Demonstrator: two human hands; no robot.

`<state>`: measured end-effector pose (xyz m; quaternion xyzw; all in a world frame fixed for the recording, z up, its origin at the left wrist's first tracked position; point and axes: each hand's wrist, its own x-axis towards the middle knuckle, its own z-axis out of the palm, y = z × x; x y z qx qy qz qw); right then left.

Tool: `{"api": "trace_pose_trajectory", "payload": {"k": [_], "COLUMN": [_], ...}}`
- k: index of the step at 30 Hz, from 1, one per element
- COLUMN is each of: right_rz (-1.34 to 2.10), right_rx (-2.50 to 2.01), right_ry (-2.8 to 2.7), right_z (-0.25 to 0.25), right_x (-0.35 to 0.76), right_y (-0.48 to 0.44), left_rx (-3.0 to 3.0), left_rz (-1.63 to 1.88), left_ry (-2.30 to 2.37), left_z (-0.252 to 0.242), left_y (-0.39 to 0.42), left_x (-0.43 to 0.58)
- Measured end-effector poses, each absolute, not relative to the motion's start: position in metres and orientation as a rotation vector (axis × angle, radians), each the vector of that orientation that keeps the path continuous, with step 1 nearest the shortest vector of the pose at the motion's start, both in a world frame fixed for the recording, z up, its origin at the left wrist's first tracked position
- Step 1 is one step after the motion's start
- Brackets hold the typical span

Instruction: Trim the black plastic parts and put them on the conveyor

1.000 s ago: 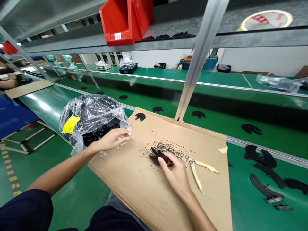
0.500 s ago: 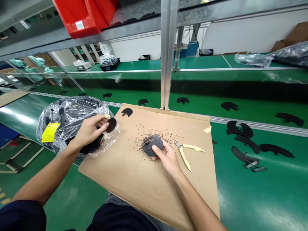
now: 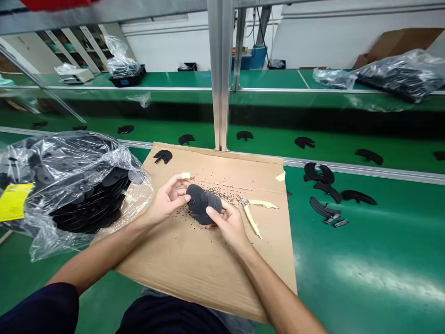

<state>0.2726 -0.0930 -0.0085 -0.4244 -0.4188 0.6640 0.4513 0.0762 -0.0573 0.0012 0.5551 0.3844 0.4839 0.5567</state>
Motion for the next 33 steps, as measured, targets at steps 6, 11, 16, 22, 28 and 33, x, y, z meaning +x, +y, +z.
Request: {"api": "trace_pose_trajectory", "payload": {"k": [6, 11, 16, 22, 28, 33], "right_rz": [1.522, 1.523, 1.459, 1.456, 1.453, 1.469], "right_rx": [-1.101, -1.183, -1.236, -1.238, -1.204, -1.183], "right_ry": [-1.18, -1.21, -1.197, -1.19, -1.213, -1.22], "right_z": [-0.008, -0.01, -0.012, -0.011, -0.009, -0.011], "right_x": [0.272, 0.272, 0.273, 0.274, 0.273, 0.273], "right_y": [-0.097, -0.099, -0.097, -0.096, -0.098, -0.098], "left_rx": [1.408, 1.61, 1.469, 1.308, 1.571, 1.85], "left_rz": [1.0, 0.899, 1.029, 1.073, 1.03, 1.0], "left_ry": [0.98, 0.985, 0.947, 0.897, 1.054, 1.124], "left_z": [-0.012, -0.006, -0.005, -0.008, -0.011, -0.013], "left_y": [-0.064, -0.063, -0.062, -0.066, -0.07, -0.072], "left_x": [0.071, 0.061, 0.06, 0.068, 0.068, 0.067]}}
